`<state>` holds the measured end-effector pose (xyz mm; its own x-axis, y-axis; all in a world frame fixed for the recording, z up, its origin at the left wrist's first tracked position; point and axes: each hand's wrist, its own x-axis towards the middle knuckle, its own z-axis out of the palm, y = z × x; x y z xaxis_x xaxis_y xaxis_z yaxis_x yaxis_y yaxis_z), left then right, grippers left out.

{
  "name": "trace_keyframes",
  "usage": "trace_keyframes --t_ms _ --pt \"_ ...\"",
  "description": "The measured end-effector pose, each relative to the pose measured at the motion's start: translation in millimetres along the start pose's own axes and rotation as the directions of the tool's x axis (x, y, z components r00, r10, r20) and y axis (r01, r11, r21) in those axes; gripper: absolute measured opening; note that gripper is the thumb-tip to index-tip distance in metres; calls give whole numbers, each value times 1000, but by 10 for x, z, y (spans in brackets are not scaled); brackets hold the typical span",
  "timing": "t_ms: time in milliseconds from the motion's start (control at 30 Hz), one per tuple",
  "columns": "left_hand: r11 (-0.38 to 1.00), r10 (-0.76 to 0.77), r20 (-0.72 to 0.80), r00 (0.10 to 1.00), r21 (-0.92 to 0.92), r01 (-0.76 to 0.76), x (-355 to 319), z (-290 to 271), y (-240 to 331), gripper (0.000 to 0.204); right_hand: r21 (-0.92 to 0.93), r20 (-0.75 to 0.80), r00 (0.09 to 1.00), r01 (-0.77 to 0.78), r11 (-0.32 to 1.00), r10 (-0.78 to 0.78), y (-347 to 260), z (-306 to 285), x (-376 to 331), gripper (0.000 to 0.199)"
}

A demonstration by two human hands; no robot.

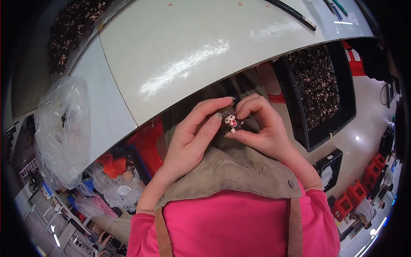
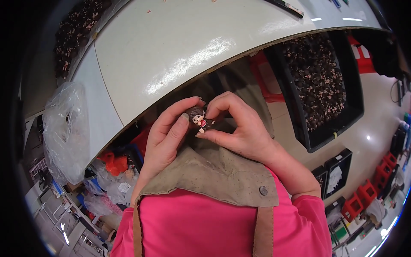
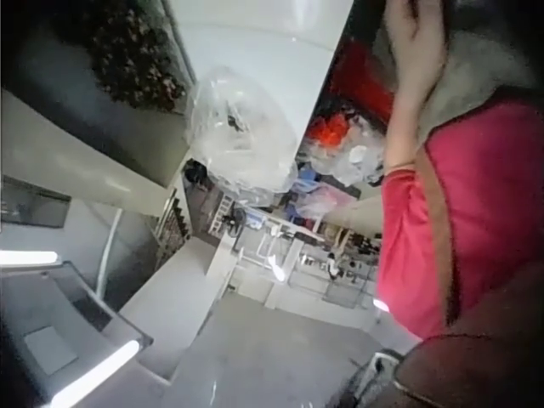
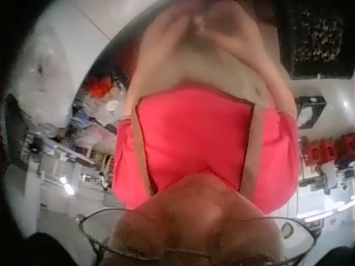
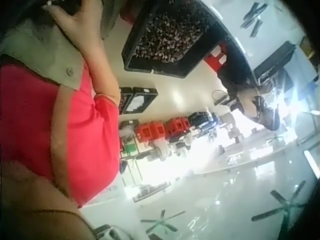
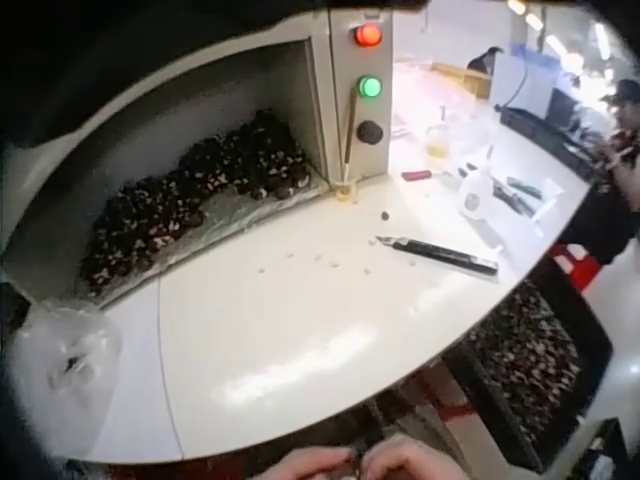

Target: Assemble small toy figurines using glue and assembly tools.

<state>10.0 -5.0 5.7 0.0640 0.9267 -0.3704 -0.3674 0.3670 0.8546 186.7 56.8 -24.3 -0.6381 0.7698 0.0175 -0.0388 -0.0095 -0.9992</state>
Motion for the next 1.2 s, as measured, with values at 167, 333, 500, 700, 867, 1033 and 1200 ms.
trace_keyframes --t_ms 167,333,500,700,867,1033,1200 --pt "999 31 37 999 23 -32 1 6 8 33 -25 -10 1000 16 1000 -16 -20 -7 -5 40" --pt "999 11 48 999 -37 -9 29 40 25 36 -88 -1 997 70 994 -71 -22 -32 24 39" --pt "995 -16 91 996 -95 24 62 32 36 40 -123 -14 996 90 988 -92 -11 -45 37 38" --pt "1000 -16 84 996 -7 16 62 44 91 40 -368 27 961 265 891 -275 -180 -128 139 30" --pt "1000 26 103 994 5 -26 87 54 428 38 -451 13 962 248 857 -272 -469 -369 243 31" --pt "947 320 -54 946 7 -320 243 35 716 38 -592 -132 948 159 790 -290 -751 -723 495 17" --pt "865 469 -181 864 290 -409 510 -91 828 38 -749 -206 919 74 659 -337 -980 -1012 1036 11"
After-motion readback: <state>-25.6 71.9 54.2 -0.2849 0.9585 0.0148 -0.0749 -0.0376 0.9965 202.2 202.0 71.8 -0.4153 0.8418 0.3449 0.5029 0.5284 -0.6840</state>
